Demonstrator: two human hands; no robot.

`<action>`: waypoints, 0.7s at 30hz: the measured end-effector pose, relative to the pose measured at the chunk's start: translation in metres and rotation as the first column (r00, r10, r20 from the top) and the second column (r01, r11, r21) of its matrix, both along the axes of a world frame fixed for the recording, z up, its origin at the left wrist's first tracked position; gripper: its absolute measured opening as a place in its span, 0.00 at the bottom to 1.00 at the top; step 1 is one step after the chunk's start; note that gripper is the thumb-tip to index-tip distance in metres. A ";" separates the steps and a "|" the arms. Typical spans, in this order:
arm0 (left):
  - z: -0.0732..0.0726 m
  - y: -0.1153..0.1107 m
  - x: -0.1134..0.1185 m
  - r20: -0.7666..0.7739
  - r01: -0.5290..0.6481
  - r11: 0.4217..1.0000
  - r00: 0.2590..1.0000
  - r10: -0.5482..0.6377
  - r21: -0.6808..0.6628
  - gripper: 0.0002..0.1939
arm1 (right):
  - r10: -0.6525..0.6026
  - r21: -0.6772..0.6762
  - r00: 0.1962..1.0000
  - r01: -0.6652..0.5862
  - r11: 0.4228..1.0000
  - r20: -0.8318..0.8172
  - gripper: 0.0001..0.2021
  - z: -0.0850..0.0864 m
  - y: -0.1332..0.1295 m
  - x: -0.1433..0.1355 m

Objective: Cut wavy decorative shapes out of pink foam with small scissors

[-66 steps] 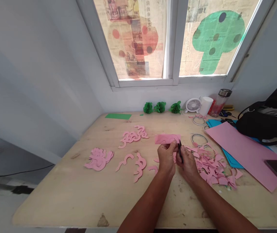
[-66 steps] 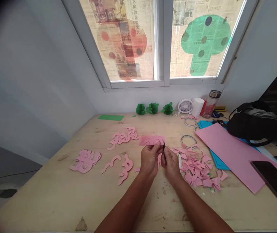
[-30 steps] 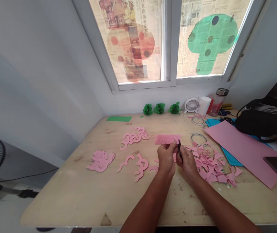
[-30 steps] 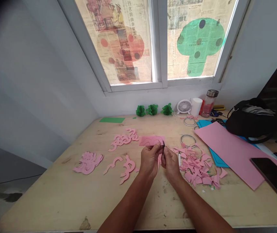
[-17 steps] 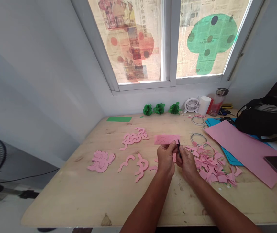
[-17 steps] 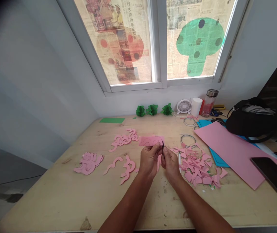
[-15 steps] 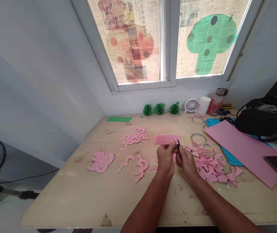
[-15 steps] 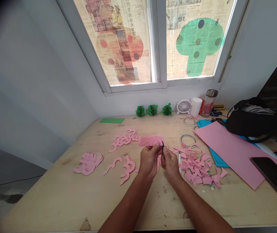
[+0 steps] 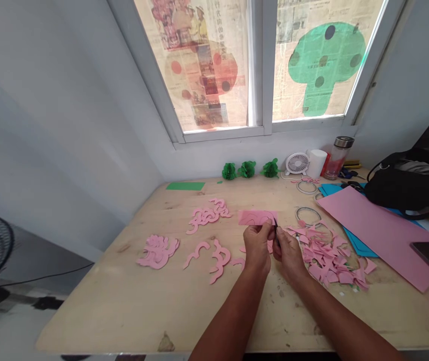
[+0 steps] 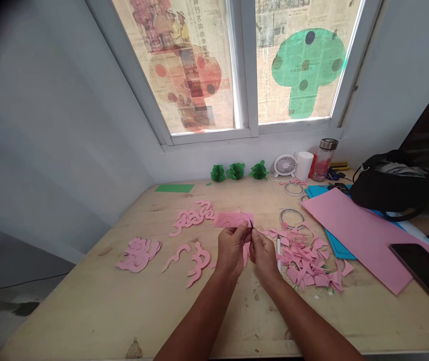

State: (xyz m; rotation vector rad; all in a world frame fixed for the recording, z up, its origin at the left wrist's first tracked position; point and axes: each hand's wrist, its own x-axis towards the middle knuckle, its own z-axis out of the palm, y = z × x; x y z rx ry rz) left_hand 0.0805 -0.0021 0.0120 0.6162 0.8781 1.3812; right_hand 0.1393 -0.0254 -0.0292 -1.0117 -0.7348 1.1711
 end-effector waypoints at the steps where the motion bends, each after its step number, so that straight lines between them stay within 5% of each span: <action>1: -0.001 0.000 0.000 -0.015 -0.001 1.000 1.000 0.001 0.000 0.17 | 0.007 0.001 1.000 -0.007 1.000 0.002 0.20 -0.001 0.000 0.000; 21: 0.004 -0.004 -0.002 -0.094 0.031 0.999 0.995 -0.027 0.041 0.16 | 0.024 -0.002 1.000 -0.024 1.000 0.007 0.20 -0.002 -0.001 0.002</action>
